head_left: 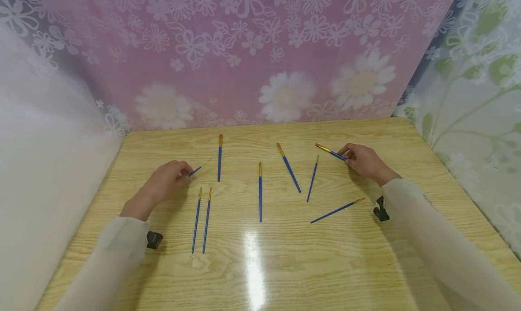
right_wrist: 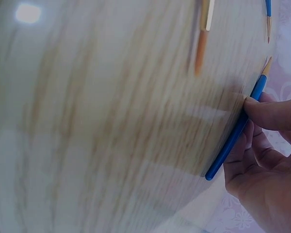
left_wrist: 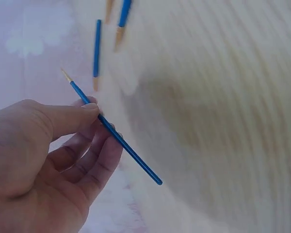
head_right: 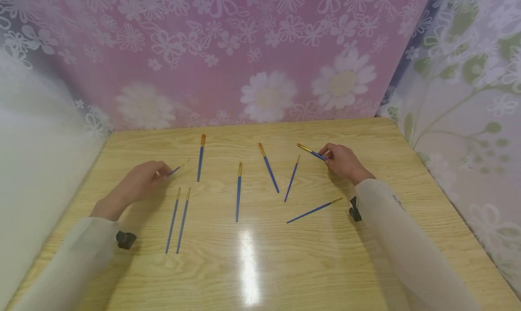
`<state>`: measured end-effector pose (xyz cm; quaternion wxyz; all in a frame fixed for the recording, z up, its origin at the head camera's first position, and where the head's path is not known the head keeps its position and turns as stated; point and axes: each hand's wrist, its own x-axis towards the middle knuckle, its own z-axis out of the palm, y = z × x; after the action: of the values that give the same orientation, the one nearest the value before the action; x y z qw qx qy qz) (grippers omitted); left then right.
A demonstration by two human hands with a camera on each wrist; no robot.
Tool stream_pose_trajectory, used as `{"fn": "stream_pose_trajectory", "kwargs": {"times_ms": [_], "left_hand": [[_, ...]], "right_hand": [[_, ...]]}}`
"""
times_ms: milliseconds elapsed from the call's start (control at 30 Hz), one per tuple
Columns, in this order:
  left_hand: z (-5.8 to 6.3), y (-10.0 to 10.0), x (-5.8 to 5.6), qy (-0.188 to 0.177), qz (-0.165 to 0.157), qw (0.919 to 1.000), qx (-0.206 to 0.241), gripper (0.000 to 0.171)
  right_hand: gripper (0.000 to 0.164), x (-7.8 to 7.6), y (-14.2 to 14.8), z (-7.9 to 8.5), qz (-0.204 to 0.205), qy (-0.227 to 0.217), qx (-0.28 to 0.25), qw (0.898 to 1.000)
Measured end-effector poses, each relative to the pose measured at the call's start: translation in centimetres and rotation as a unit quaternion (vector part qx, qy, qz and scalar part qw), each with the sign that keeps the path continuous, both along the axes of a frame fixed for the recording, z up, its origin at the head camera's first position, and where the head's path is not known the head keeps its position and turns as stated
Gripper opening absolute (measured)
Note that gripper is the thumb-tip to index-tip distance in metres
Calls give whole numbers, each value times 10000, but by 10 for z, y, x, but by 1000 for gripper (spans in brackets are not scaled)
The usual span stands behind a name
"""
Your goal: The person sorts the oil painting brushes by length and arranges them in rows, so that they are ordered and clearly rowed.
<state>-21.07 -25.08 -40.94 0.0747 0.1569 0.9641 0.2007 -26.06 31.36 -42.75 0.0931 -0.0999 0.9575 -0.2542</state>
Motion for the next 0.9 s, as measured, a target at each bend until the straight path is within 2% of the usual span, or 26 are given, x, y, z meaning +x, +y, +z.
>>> {"fn": "stream_pose_trajectory", "kwargs": {"times_ms": [167, 267, 400, 633, 767, 900], "left_hand": [[10, 7, 9, 31, 10, 9999, 108, 25], [13, 12, 15, -120, 39, 9997, 200, 27], [14, 18, 20, -272, 8, 9991, 333, 24], [17, 29, 29, -270, -141, 9986, 435, 11], [19, 36, 35, -400, -127, 9972, 614, 11], [14, 43, 41, -435, -99, 9968, 667, 10]], "right_hand": [[30, 0, -1, 1, -24, 8, -8, 10000], [30, 1, -1, 2, -30, 1, 1, 10000], [30, 0, -1, 1, -27, -40, -1, 10000], [30, 0, 0, 0, -23, -42, -14, 10000], [30, 0, 0, 0, -16, -53, -30, 10000], [30, -1, 0, 0, -13, -44, -26, 10000]]}}
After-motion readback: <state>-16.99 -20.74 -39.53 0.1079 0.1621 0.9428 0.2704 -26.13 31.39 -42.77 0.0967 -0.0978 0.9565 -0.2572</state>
